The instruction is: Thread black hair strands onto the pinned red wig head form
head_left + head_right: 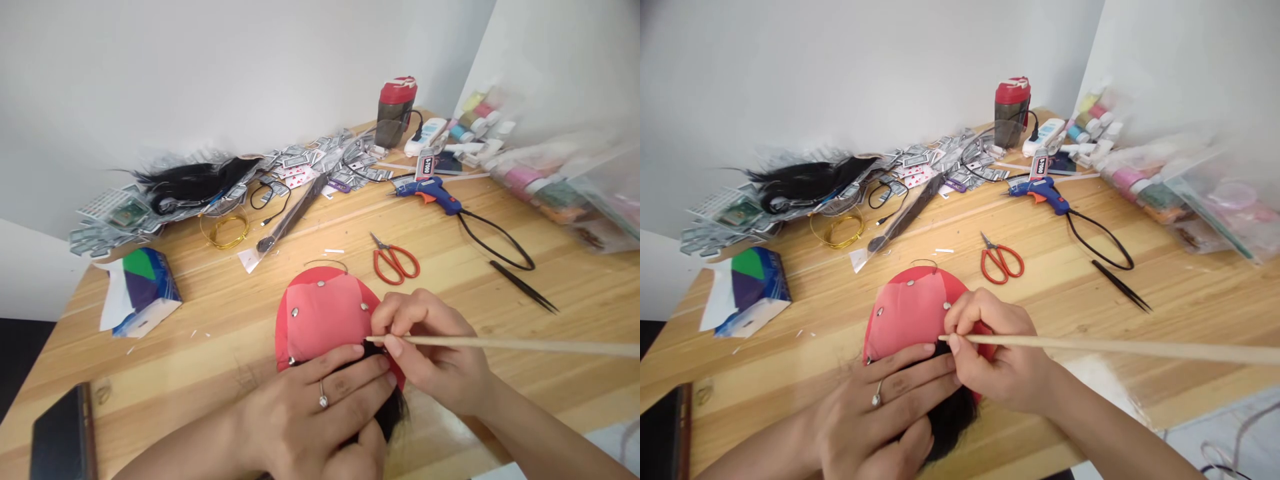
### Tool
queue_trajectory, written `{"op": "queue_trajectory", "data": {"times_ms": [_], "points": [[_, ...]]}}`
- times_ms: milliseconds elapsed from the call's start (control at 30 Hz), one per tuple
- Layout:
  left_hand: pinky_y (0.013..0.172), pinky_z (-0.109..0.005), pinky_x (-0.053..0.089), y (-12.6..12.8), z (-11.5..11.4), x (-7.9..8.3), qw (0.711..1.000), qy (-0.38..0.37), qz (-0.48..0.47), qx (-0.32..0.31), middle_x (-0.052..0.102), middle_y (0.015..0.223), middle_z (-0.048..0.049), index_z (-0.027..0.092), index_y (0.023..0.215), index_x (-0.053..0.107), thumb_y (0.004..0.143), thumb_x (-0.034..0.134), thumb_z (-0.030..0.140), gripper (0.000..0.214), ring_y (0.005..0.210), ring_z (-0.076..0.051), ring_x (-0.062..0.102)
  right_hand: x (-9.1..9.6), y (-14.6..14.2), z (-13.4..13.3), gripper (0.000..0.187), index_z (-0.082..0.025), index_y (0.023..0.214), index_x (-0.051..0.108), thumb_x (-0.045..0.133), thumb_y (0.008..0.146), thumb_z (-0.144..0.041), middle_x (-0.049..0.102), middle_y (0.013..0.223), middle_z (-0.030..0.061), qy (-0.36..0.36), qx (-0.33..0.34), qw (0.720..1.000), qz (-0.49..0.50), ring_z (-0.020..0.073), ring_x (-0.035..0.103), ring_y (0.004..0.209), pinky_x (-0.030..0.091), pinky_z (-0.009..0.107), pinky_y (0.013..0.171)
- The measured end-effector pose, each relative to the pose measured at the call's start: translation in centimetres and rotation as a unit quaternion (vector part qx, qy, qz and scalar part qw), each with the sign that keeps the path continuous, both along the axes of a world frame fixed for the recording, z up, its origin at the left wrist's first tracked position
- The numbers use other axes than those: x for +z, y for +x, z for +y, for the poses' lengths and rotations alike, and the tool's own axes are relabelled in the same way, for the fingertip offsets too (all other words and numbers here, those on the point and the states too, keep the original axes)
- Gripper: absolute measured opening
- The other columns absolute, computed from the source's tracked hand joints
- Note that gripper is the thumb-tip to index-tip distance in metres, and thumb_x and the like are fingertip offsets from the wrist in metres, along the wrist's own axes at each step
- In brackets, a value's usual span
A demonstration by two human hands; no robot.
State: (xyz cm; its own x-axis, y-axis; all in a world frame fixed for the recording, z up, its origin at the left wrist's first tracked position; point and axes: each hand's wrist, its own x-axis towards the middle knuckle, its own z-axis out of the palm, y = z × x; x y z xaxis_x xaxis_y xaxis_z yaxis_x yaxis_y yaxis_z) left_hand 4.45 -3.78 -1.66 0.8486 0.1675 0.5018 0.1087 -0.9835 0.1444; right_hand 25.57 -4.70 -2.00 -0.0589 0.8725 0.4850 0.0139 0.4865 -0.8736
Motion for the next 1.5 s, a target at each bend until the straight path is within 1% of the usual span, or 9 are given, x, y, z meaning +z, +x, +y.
{"op": "queue_trajectory", "data": {"times_ms": [200,300,400,567,700,867,1100,1267,1500], "points": [[0.122,-0.03,0.037,0.5,0.4,0.6,0.999,-0.024,-0.04,0.003,0.075,0.122,-0.0051,0.005,0.117,0.067,0.087,0.043,-0.001,0.039,0.128,-0.014,0.061,0.0,0.0,0.0,0.013,-0.025,0.084,0.056,0.06,0.093,-0.015,0.065,0.074,0.0001,-0.066,0.021,0.996,0.055,0.0156,0.061,0.063,0.05,0.027,0.056],[0.122,-0.027,0.037,1.0,0.1,0.5,0.994,-0.053,-0.089,0.025,0.079,0.112,-0.0065,0.002,0.115,0.065,0.086,0.047,-0.001,0.034,0.119,-0.012,0.067,0.2,0.1,0.1,0.013,-0.024,0.083,0.057,0.063,0.095,-0.024,0.064,0.073,0.0002,-0.096,0.038,0.992,0.073,0.0153,0.061,0.062,0.051,0.027,0.056],[0.117,-0.027,0.044,1.2,0.0,0.9,0.991,-0.08,-0.096,0.037,0.08,0.107,-0.0046,0.01,0.103,0.067,0.092,0.05,0.005,0.021,0.11,-0.013,0.072,0.2,0.2,0.3,0.016,-0.023,0.083,0.058,0.064,0.096,-0.03,0.064,0.074,-0.0006,-0.115,0.057,0.988,0.091,0.0138,0.062,0.063,0.052,0.025,0.059],[0.108,-0.028,0.053,0.5,0.9,3.7,0.963,-0.259,-0.068,-0.011,0.078,0.104,-0.0077,0.014,0.102,0.06,0.106,0.039,0.017,0.022,0.109,-0.014,0.072,-0.1,0.3,0.6,0.016,-0.022,0.084,0.058,0.065,0.096,-0.029,0.064,0.075,-0.0017,-0.129,0.066,0.984,0.105,0.0119,0.063,0.065,0.053,0.023,0.063],[0.078,-0.015,0.057,0.0,1.3,6.5,0.93,-0.359,-0.013,0.082,0.073,0.091,0.0005,0.021,0.104,0.061,0.107,0.04,0.022,0.021,0.081,-0.009,0.07,0.1,0.3,0.6,0.02,-0.022,0.082,0.057,0.067,0.095,-0.034,0.065,0.073,-0.001,-0.158,0.064,0.979,0.11,0.0123,0.062,0.06,0.051,0.023,0.057],[0.053,-0.016,0.046,1.1,1.7,8.3,0.929,-0.327,0.061,0.165,0.062,0.074,0.005,0.022,0.089,0.056,0.104,0.045,0.021,0.019,0.058,-0.008,0.055,0.5,0.2,0.6,0.023,-0.021,0.08,0.057,0.068,0.093,-0.037,0.065,0.07,-0.0005,-0.174,0.063,0.977,0.109,0.0114,0.059,0.054,0.047,0.021,0.049],[0.047,-0.02,0.036,2.3,2.3,8.1,0.933,-0.262,0.154,0.192,0.054,0.061,0.0063,0.021,0.081,0.056,0.101,0.043,0.018,0.024,0.048,-0.01,0.048,0.6,0.0,1.0,0.021,-0.022,0.08,0.056,0.07,0.09,-0.034,0.062,0.063,-0.0033,-0.192,0.068,0.971,0.126,0.0105,0.055,0.05,0.045,0.021,0.048],[0.048,-0.024,0.037,2.5,2.5,8.0,0.934,-0.18,0.223,0.215,0.066,0.067,0.0025,0.023,0.087,0.06,0.1,0.041,0.019,0.023,0.052,-0.015,0.06,0.8,-0.1,1.0,0.021,-0.021,0.079,0.055,0.071,0.089,-0.032,0.062,0.062,-0.0036,-0.203,0.081,0.965,0.144,0.0093,0.053,0.05,0.043,0.02,0.049],[0.048,-0.029,0.034,4.2,2.6,9.0,0.875,-0.137,0.378,0.269,0.072,0.074,-0.0016,0.024,0.095,0.061,0.1,0.036,0.022,0.026,0.059,-0.022,0.068,0.8,-0.2,1.1,0.024,-0.021,0.078,0.054,0.073,0.087,-0.033,0.058,0.061,-0.0056,-0.203,0.093,0.961,0.165,0.0084,0.049,0.048,0.04,0.019,0.047]]}}
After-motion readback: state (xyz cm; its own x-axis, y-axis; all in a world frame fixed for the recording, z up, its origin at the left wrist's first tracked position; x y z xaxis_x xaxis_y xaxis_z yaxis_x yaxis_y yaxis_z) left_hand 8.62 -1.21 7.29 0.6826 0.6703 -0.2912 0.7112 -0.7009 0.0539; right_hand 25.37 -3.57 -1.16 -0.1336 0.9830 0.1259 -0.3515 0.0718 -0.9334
